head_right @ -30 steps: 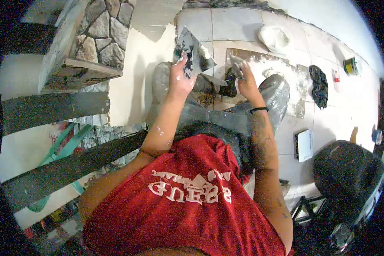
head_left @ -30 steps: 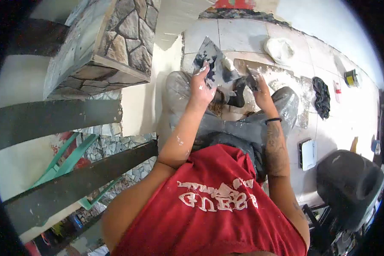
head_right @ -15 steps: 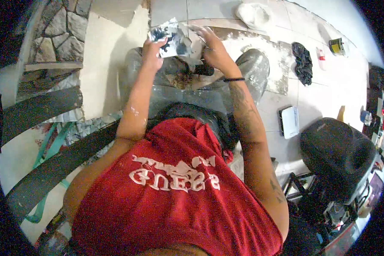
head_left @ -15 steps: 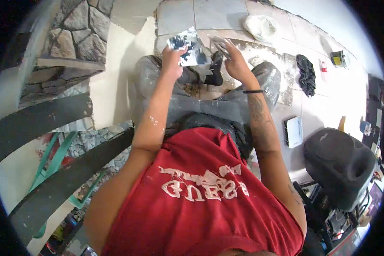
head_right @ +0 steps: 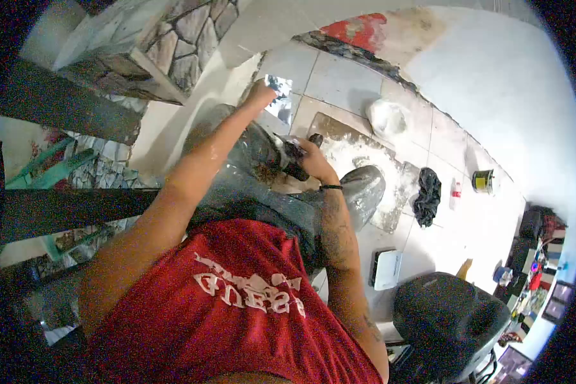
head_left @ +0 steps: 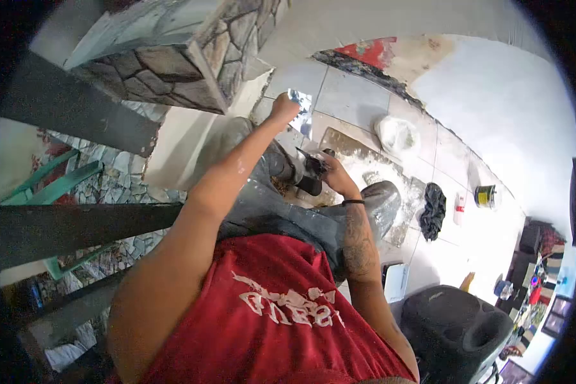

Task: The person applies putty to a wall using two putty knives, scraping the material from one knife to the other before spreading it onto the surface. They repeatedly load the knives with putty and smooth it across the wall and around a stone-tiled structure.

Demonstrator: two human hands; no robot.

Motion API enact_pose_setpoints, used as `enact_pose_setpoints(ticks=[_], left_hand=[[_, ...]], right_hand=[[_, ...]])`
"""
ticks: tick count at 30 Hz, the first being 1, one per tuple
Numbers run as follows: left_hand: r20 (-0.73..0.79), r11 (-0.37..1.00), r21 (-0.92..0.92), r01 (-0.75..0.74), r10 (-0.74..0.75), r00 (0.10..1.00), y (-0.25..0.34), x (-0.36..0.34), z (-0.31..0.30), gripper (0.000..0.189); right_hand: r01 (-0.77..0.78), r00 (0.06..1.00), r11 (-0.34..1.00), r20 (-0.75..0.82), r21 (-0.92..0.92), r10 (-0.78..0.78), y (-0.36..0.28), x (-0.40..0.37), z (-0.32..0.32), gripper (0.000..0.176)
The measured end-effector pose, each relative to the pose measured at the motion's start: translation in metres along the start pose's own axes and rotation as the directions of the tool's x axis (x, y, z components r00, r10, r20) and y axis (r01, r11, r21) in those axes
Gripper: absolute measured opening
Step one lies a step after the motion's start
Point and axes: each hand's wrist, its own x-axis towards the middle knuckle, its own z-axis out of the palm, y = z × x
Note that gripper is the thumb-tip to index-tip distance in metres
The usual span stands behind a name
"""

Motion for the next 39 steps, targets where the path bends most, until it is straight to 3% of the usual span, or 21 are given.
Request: enact_pose_setpoints(ticks=[1, 2, 3, 4, 6, 7, 8, 10, 12, 13, 14, 19, 20, 21, 23, 24, 27, 30, 33, 34, 39], left_hand=[[-0.069, 1.0, 0.027, -0.002, 0.004, 0.998, -0.005, 0.004, 0.004, 0.025], [-0.016, 0.994, -0.103, -0.023, 0.021, 1.0, -0.028, 0.017, 0.008, 0.025], [0.036, 0.971, -0.236, -0.037, 0.047, 0.998, -0.045, 0.027, 0.011, 0.024], [0.052, 0.944, -0.33, 0.023, -0.006, 0.999, -0.047, 0.023, 0.009, 0.024], [0.101, 0.856, -0.498, 0.14, -0.103, 0.99, -0.053, 0.007, 0.002, 0.024], [-0.036, 0.857, -0.511, 0.065, -0.097, 0.995, -0.054, -0.003, 0.0, 0.024], [-0.17, 0.861, -0.508, -0.009, -0.09, 0.981, -0.056, -0.013, -0.004, 0.024], [-0.444, 0.893, -0.449, -0.042, -0.182, 0.877, -0.056, -0.018, -0.01, 0.026], [-0.61, 0.968, -0.23, -0.098, -0.065, 0.79, -0.074, 0.001, -0.02, 0.031], [-0.676, 0.987, -0.116, -0.113, 0.005, 0.737, -0.083, 0.006, -0.023, 0.034], [-0.66, 0.972, -0.224, -0.064, -0.103, 0.744, -0.07, 0.007, -0.028, 0.041], [-0.841, 0.95, -0.239, -0.202, -0.098, 0.533, -0.069, 0.063, -0.029, 0.045], [-0.854, 0.933, -0.263, -0.248, -0.105, 0.51, -0.067, 0.075, -0.028, 0.045], [-0.852, 0.938, -0.255, -0.235, -0.104, 0.513, -0.067, 0.086, -0.026, 0.046], [-0.85, 0.951, -0.238, -0.199, -0.105, 0.516, -0.057, 0.088, -0.024, 0.047], [-0.847, 0.96, -0.201, -0.195, -0.07, 0.527, -0.048, 0.084, -0.022, 0.049], [-0.872, 0.966, -0.141, -0.218, -0.017, 0.489, -0.042, 0.095, -0.017, 0.047], [-0.872, 0.957, -0.167, -0.236, -0.032, 0.488, -0.039, 0.106, -0.011, 0.043], [-0.922, 0.887, -0.098, -0.451, 0.089, 0.377, -0.046, 0.123, -0.003, 0.041], [-0.93, 0.897, -0.094, -0.431, 0.076, 0.36, -0.047, 0.126, -0.001, 0.041], [-0.853, 0.952, -0.158, -0.264, 0.003, 0.522, -0.042, 0.13, 0.004, 0.049]], right_hand=[[-0.181, 0.983, 0.979, 0.037, 0.093, 0.178, 0.004, -0.006, -0.004, 0.056], [-0.361, 0.932, 0.916, 0.089, 0.175, 0.351, 0.007, -0.01, -0.006, 0.056], [-0.085, 0.996, 0.967, -0.013, 0.24, 0.091, 0.032, -0.006, -0.009, 0.059], [0.201, 0.978, 0.943, -0.114, 0.264, -0.177, 0.059, -0.003, -0.012, 0.062], [-0.113, 0.937, 0.695, -0.156, 0.71, 0.313, 0.081, -0.011, -0.024, 0.067], [-0.022, 0.907, 0.516, -0.199, 0.856, 0.37, 0.058, -0.018, -0.033, 0.068], [0.056, 0.828, 0.448, -0.292, 0.892, 0.478, 0.04, -0.016, -0.034, 0.064], [0.131, 0.677, 0.378, -0.361, 0.917, 0.642, 0.034, -0.012, -0.038, 0.048], [0.064, 0.706, 0.37, -0.304, 0.927, 0.639, 0.052, -0.023, -0.055, 0.029], [0.02, 0.783, 0.392, -0.258, 0.92, 0.566, 0.05, -0.03, -0.06, 0.02], [0.026, 0.776, 0.436, -0.294, 0.9, 0.559, 0.044, -0.027, -0.059, 0.011], [0.02, 0.822, 0.499, -0.298, 0.866, 0.485, 0.023, -0.024, -0.056, 0.011], [-0.023, 0.876, 0.463, -0.205, 0.886, 0.436, 0.025, -0.028, -0.065, 0.022], [-0.071, 0.918, 0.429, -0.11, 0.901, 0.382, 0.029, -0.029, -0.07, 0.037], [0.067, 0.843, 0.416, -0.275, 0.907, 0.463, 0.011, -0.023, -0.06, 0.047], [0.058, 0.855, 0.389, -0.247, 0.919, 0.456, 0.009, -0.023, -0.06, 0.049], [0.096, 0.801, 0.35, -0.281, 0.932, 0.529, 0.001, -0.016, -0.056, 0.048], [0.106, 0.828, 0.385, -0.296, 0.917, 0.476, 0.038, -0.012, -0.061, 0.04], [0.087, 0.759, 0.356, -0.294, 0.93, 0.581, 0.05, -0.005, -0.061, 0.034], [0.071, 0.742, 0.357, -0.288, 0.931, 0.605, 0.047, -0.004, -0.062, 0.033], [0.046, 0.771, 0.424, -0.303, 0.904, 0.56, 0.028, -0.008, -0.066, 0.037]])
